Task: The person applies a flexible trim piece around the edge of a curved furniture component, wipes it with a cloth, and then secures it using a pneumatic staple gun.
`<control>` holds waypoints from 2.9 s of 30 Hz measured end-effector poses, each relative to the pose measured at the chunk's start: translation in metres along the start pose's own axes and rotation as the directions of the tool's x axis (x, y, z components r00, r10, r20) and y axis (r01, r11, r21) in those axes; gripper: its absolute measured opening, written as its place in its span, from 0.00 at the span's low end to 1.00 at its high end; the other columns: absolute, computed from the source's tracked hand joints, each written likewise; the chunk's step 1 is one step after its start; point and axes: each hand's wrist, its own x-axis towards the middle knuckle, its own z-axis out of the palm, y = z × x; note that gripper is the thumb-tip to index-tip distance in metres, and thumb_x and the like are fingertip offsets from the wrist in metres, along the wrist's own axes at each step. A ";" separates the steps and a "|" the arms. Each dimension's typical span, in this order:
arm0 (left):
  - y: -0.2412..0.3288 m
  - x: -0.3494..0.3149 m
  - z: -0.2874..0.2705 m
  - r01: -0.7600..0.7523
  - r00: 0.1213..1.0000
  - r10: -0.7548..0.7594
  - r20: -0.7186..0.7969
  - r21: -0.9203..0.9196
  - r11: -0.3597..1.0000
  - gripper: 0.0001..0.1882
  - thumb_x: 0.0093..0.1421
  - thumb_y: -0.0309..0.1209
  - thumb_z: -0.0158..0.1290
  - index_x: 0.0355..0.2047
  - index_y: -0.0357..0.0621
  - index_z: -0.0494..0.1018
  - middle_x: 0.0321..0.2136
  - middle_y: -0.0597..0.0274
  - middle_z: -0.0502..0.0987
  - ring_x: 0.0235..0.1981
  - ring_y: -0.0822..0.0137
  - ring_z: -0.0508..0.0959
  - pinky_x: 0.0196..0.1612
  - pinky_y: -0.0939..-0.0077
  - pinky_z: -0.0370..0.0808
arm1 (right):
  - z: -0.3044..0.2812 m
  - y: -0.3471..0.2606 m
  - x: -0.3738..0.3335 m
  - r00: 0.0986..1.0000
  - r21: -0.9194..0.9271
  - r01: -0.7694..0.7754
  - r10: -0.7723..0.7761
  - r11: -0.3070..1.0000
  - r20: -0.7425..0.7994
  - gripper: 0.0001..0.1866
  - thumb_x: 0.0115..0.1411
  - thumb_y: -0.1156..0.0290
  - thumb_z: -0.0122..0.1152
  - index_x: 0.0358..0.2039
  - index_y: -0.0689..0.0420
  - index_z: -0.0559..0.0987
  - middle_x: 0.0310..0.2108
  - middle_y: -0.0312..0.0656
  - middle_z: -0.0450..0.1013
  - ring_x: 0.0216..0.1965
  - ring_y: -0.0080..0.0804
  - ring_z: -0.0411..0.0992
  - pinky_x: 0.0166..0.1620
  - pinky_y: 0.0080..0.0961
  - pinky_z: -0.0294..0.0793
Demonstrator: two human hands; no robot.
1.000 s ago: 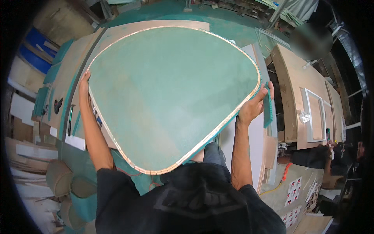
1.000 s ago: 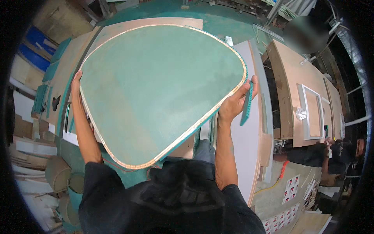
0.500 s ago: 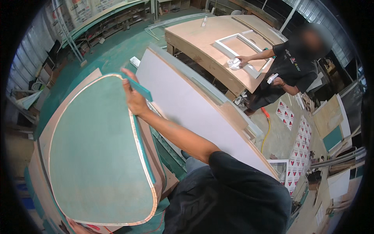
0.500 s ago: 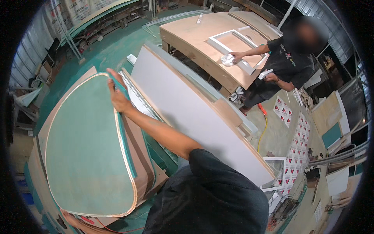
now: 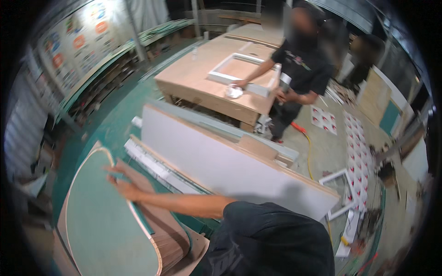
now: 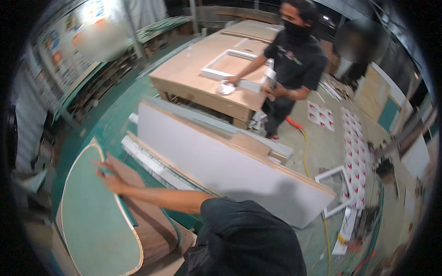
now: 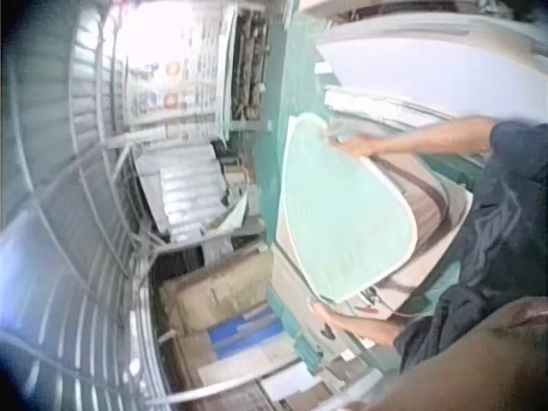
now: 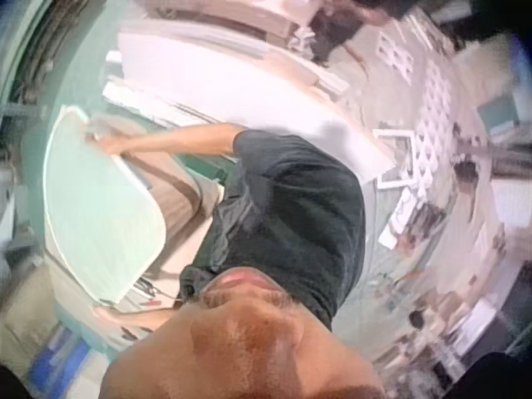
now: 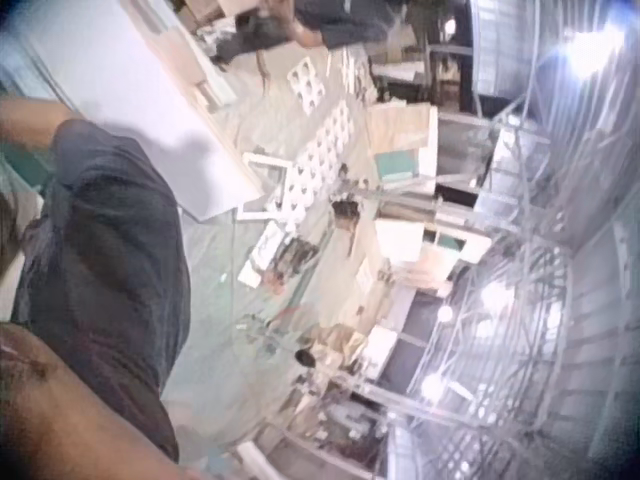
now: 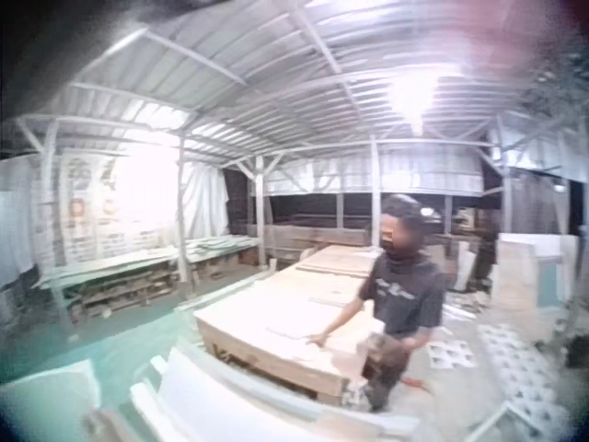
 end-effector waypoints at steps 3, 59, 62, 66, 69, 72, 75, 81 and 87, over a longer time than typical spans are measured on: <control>0.024 0.002 0.041 -0.077 0.982 0.077 0.170 -0.007 0.997 0.24 0.70 0.44 0.45 0.52 0.35 0.72 0.44 0.50 0.79 0.41 0.57 0.79 0.44 0.60 0.76 | 0.018 -0.010 -0.053 0.986 0.210 0.092 -0.060 0.973 -0.155 0.19 0.70 0.60 0.55 0.59 0.49 0.74 0.54 0.42 0.72 0.55 0.43 0.68 0.59 0.37 0.69; -0.037 0.118 -0.273 0.327 0.900 -0.053 -0.433 0.590 0.738 0.20 0.65 0.42 0.51 0.39 0.37 0.81 0.35 0.43 0.82 0.40 0.43 0.82 0.44 0.58 0.76 | 0.019 -0.108 -0.126 0.991 -0.147 -0.132 0.136 0.980 0.016 0.27 0.74 0.55 0.41 0.53 0.69 0.73 0.47 0.52 0.71 0.47 0.41 0.73 0.54 0.39 0.71; -0.054 0.127 -0.289 0.366 0.888 -0.099 -0.450 0.557 0.746 0.19 0.64 0.44 0.51 0.38 0.39 0.81 0.35 0.41 0.82 0.40 0.41 0.81 0.45 0.57 0.76 | 0.031 -0.093 -0.106 0.990 -0.122 -0.119 0.128 0.985 0.062 0.28 0.73 0.54 0.43 0.53 0.70 0.74 0.46 0.51 0.72 0.46 0.39 0.72 0.54 0.37 0.71; -0.051 0.144 -0.272 0.374 0.880 -0.038 -0.473 0.644 0.668 0.21 0.64 0.44 0.49 0.38 0.38 0.80 0.36 0.38 0.81 0.42 0.39 0.80 0.45 0.53 0.75 | 0.037 -0.086 -0.101 0.990 -0.108 -0.107 0.116 0.988 0.084 0.29 0.73 0.52 0.43 0.53 0.68 0.75 0.45 0.48 0.72 0.46 0.35 0.71 0.55 0.35 0.69; -0.072 0.155 -0.277 0.299 0.895 0.060 -0.442 0.694 0.655 0.21 0.64 0.44 0.49 0.38 0.35 0.80 0.36 0.38 0.81 0.42 0.39 0.81 0.45 0.53 0.75 | 0.031 -0.080 -0.103 0.990 -0.185 -0.121 0.132 0.975 0.048 0.28 0.74 0.51 0.40 0.56 0.64 0.75 0.47 0.45 0.71 0.48 0.32 0.70 0.55 0.31 0.69; -0.076 0.148 -0.295 0.278 0.930 -0.012 -0.367 0.681 0.678 0.25 0.66 0.46 0.46 0.39 0.33 0.80 0.38 0.37 0.81 0.44 0.40 0.80 0.48 0.52 0.74 | 0.038 -0.082 -0.097 0.987 -0.292 -0.099 0.131 0.951 0.093 0.27 0.76 0.52 0.38 0.55 0.61 0.76 0.47 0.42 0.73 0.49 0.31 0.69 0.58 0.30 0.65; -0.059 0.136 -0.278 0.228 0.939 0.005 -0.343 0.636 0.738 0.29 0.67 0.50 0.44 0.42 0.33 0.79 0.41 0.35 0.80 0.46 0.39 0.80 0.50 0.52 0.73 | 0.033 -0.097 -0.101 0.968 -0.039 -0.244 0.246 0.969 0.051 0.26 0.75 0.55 0.40 0.55 0.63 0.77 0.47 0.46 0.74 0.49 0.32 0.70 0.58 0.32 0.65; -0.052 0.136 -0.283 0.210 0.976 -0.070 -0.208 0.793 0.571 0.37 0.69 0.56 0.39 0.57 0.31 0.70 0.52 0.33 0.75 0.56 0.37 0.73 0.60 0.53 0.67 | 0.017 -0.133 -0.104 0.963 -0.019 -0.152 0.152 0.988 0.221 0.26 0.75 0.56 0.42 0.54 0.68 0.75 0.48 0.48 0.75 0.51 0.35 0.72 0.59 0.32 0.67; -0.103 0.140 -0.305 0.002 0.997 0.060 -0.046 0.816 0.578 0.43 0.69 0.61 0.35 0.67 0.32 0.58 0.68 0.37 0.58 0.70 0.42 0.56 0.71 0.56 0.53 | 0.046 -0.140 -0.063 0.839 0.038 -0.335 0.280 0.941 0.466 0.26 0.74 0.56 0.46 0.60 0.66 0.66 0.34 0.42 0.74 0.36 0.31 0.75 0.44 0.29 0.77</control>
